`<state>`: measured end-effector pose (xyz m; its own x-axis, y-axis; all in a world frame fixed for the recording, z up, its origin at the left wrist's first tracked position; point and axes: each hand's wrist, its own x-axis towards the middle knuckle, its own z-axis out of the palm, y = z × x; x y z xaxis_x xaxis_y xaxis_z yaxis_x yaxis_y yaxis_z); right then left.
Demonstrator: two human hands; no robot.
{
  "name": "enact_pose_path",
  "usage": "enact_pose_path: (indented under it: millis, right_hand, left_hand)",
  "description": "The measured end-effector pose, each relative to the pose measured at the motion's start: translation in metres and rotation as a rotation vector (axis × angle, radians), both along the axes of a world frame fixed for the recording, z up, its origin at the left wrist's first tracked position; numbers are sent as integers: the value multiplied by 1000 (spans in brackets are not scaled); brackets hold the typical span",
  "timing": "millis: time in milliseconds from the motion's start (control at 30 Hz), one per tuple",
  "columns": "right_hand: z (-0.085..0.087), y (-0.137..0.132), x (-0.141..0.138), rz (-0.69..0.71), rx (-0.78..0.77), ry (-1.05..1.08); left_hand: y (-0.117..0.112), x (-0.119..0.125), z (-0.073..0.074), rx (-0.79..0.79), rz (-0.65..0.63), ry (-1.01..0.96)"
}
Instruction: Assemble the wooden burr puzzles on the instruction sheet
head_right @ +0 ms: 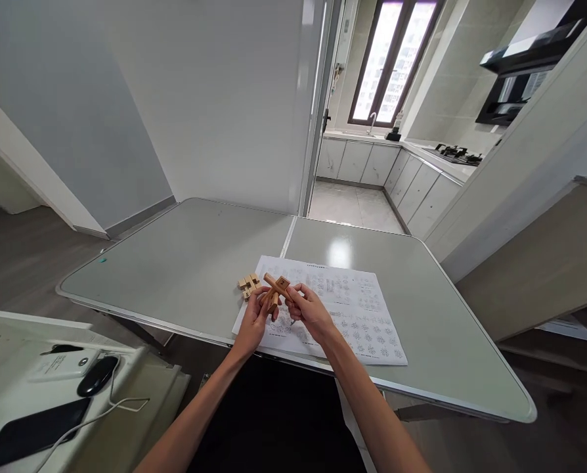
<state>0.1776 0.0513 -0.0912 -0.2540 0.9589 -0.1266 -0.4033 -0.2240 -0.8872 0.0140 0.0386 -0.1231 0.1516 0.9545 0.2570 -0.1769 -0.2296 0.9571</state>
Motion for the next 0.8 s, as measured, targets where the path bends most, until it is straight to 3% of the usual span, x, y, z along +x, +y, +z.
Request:
enact_pose_path:
  millis: [300,800]
  right_hand:
    - [0,-1,4,-15,-67,43]
    - [-3,-22,24,39,4,-23]
  left_hand:
    - [-5,-5,3,-54,-118,-31]
    - [-11,-4,5,-96,-224,-43]
